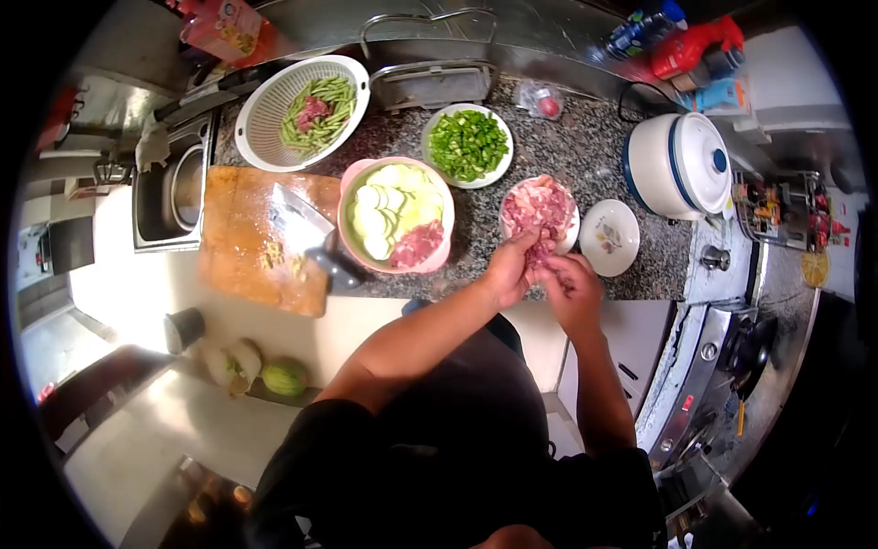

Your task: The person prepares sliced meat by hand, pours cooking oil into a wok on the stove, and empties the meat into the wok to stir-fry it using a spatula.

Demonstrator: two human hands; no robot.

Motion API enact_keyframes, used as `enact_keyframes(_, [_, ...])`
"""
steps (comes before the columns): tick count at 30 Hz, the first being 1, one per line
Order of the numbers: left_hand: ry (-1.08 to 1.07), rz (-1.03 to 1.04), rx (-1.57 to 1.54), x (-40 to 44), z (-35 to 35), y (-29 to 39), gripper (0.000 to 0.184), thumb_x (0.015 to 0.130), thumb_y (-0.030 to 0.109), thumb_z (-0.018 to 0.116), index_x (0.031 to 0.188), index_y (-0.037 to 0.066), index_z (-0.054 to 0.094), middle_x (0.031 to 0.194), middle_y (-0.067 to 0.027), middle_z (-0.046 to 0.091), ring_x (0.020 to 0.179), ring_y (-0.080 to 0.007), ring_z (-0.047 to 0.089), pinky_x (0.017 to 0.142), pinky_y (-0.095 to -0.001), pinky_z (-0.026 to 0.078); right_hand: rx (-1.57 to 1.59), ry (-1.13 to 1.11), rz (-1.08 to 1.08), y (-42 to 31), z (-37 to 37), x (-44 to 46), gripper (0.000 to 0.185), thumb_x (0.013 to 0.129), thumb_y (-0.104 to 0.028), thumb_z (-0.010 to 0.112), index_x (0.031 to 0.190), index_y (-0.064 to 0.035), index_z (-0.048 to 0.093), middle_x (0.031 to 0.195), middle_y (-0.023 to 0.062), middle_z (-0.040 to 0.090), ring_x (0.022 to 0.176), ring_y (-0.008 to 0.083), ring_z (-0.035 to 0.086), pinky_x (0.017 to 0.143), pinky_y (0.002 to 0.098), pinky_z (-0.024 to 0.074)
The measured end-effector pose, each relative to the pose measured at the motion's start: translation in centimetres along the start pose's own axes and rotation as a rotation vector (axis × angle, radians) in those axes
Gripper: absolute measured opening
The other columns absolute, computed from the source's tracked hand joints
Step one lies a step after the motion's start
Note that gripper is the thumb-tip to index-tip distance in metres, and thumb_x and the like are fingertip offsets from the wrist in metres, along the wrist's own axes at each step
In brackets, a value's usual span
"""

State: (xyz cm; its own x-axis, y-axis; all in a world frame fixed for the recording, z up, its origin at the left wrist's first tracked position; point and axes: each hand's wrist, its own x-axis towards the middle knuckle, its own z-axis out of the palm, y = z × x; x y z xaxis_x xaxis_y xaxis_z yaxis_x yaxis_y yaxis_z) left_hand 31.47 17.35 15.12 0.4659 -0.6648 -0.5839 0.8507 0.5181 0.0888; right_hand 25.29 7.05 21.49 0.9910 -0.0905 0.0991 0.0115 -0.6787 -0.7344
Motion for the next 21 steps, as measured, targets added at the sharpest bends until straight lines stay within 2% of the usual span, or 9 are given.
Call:
enact_keyframes(2, [0.046, 0.028, 0.060, -1.7, 0.4, 2.1, 0.025, 0.095, 0.029, 0.038, 0.094, 0.009, 0.054, 0.082, -0.0022, 0.058, 0.070, -0.0119, 0.055, 0.058, -0.0236, 0.046, 0.184, 0.153, 0.210, 0.3, -0.7, -0.7, 0.014, 0.078, -0.009, 0.064, 0.090, -0.0030, 0.061, 0.081, 0.0056, 0.057, 0.061, 0.0104, 0.053, 0.053, 0.0222, 0.0426])
enact_keyframes(5, [0.051, 0.173, 0.190, -4.3, -1.2, 7.2, 0.019, 0.093, 0.024, 0.042, 0.090, 0.010, 0.054, 0.071, 0.0018, 0.052, 0.060, -0.0081, 0.047, 0.054, -0.0222, 0.041, 0.320, 0.212, 0.294, 2.2, -1.0, -2.0, 0.011, 0.080, -0.009, 0.063, 0.090, -0.0030, 0.061, 0.081, 0.0041, 0.057, 0.062, 0.0094, 0.053, 0.053, 0.0212, 0.0422])
enact_keyframes(7, [0.183, 0.348, 0.334, -6.3, -2.2, 12.2, 0.016, 0.091, 0.023, 0.044, 0.090, 0.010, 0.053, 0.070, 0.0015, 0.051, 0.058, -0.0090, 0.046, 0.055, -0.0230, 0.040, 0.122, 0.179, 0.332, 4.3, -0.9, -3.6, 0.010, 0.081, -0.010, 0.061, 0.088, -0.0027, 0.061, 0.079, 0.0033, 0.056, 0.062, 0.0084, 0.052, 0.053, 0.0204, 0.0421])
enact_keyframes(10, [0.300, 0.659, 0.681, -8.9, -3.6, 21.6, 0.014, 0.090, 0.021, 0.045, 0.093, 0.010, 0.051, 0.068, 0.0010, 0.049, 0.060, -0.0092, 0.046, 0.056, -0.0235, 0.039, 0.097, 0.110, 0.393, 5.4, -0.9, -5.7, 0.010, 0.082, -0.010, 0.060, 0.088, -0.0025, 0.061, 0.077, 0.0048, 0.056, 0.062, 0.0101, 0.053, 0.053, 0.0215, 0.0428])
enact_keyframes(12, [0.343, 0.735, 0.551, -9.6, -4.2, 27.2, 0.016, 0.091, 0.023, 0.046, 0.092, 0.009, 0.051, 0.068, 0.0013, 0.046, 0.062, -0.0077, 0.044, 0.056, -0.0231, 0.037, 0.075, 0.122, 0.404, 6.8, -0.4, -7.4, 0.010, 0.082, -0.011, 0.060, 0.088, -0.0025, 0.061, 0.077, 0.0055, 0.057, 0.062, 0.0119, 0.054, 0.054, 0.0229, 0.0434])
enact_keyframes(14, [0.383, 0.909, 0.760, -9.3, -6.1, 32.0, 0.023, 0.091, 0.031, 0.047, 0.090, 0.008, 0.053, 0.073, -0.0010, 0.052, 0.062, -0.0090, 0.047, 0.059, -0.0251, 0.042, 0.050, 0.135, 0.421, 6.9, 0.2, -8.7, 0.011, 0.082, -0.012, 0.060, 0.088, -0.0025, 0.061, 0.077, 0.0063, 0.057, 0.062, 0.0137, 0.055, 0.054, 0.0244, 0.0440])
enact_keyframes(16, [0.341, 0.870, 0.987, -9.4, -6.8, 35.3, 0.032, 0.091, 0.035, 0.046, 0.099, 0.005, 0.052, 0.080, -0.0019, 0.056, 0.070, -0.0090, 0.053, 0.065, -0.0250, 0.044, -0.002, 0.132, 0.476, 6.4, 0.7, -9.5, 0.012, 0.082, -0.013, 0.060, 0.087, -0.0026, 0.061, 0.079, 0.0075, 0.058, 0.062, 0.0168, 0.056, 0.055, 0.0272, 0.0450])
enact_keyframes(17, [0.345, 0.829, 1.013, -9.3, -6.4, 35.5, 0.045, 0.091, 0.039, 0.045, 0.114, 0.001, 0.049, 0.096, -0.0068, 0.060, 0.087, -0.0142, 0.056, 0.077, -0.0270, 0.045, -0.004, 0.141, 0.479, 6.2, 0.9, -9.8, 0.012, 0.082, -0.013, 0.060, 0.087, -0.0026, 0.061, 0.079, 0.0075, 0.058, 0.062, 0.0168, 0.056, 0.055, 0.0272, 0.0450])
enact_keyframes(21, [0.489, 0.879, 1.144, -7.5, -10.4, 37.9, 0.057, 0.091, 0.043, 0.043, 0.125, -0.003, 0.042, 0.114, -0.0155, 0.055, 0.106, -0.0221, 0.050, 0.088, -0.0304, 0.040, -0.026, 0.161, 0.583, 4.4, 1.0, -10.5, 0.013, 0.081, -0.013, 0.061, 0.089, -0.0029, 0.061, 0.081, 0.0083, 0.060, 0.064, 0.0171, 0.057, 0.057, 0.0279, 0.0456])
